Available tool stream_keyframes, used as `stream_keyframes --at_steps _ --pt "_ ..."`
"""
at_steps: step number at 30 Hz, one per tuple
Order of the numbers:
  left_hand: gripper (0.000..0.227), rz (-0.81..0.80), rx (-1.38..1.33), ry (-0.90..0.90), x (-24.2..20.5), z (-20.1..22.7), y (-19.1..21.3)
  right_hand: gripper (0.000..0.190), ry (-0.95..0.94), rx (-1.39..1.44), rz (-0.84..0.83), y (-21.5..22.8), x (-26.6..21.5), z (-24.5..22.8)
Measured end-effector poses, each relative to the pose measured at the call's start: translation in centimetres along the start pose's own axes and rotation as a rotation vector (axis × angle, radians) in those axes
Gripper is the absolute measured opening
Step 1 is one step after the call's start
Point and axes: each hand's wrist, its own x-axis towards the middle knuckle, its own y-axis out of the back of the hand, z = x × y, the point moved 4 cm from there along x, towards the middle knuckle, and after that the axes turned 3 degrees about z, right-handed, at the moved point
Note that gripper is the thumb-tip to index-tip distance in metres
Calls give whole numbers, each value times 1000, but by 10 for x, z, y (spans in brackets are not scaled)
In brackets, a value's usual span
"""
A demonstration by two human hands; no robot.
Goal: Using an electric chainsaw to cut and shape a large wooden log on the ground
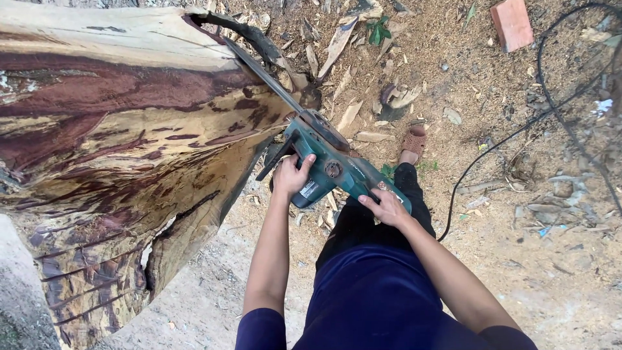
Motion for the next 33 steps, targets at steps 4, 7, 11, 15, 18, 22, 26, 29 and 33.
stream_keyframes --at_steps 4,7,11,15,18,22,26,29,33 --pt "50 10 0 -13 8 -8 3 61 13 9 14 2 0 -7" --pt "49 -1 -14 1 4 -5 -1 64 -12 8 11 4 -9 -10" --pt "52 -26 -45 -4 -5 6 -14 68 -14 -28 -4 8 -19 -6" --pt "60 -96 14 10 -5 -9 -59 67 -114 -51 34 4 -36 33" --pt "55 -160 -83 -11 -28 33 -57 68 -142 -70 75 16 -45 58" --pt "58 -202 -112 -47 -48 64 -55 58 -72 -89 170 30 -62 98" --pt "56 -318 -85 -138 -47 74 -79 51 -52 -141 248 41 -88 123" --pt "49 -353 -117 -142 -52 79 -106 48 -42 -163 281 54 -109 124" --pt "42 -354 -141 -119 -57 84 -140 48 -20 -209 327 89 -121 143"
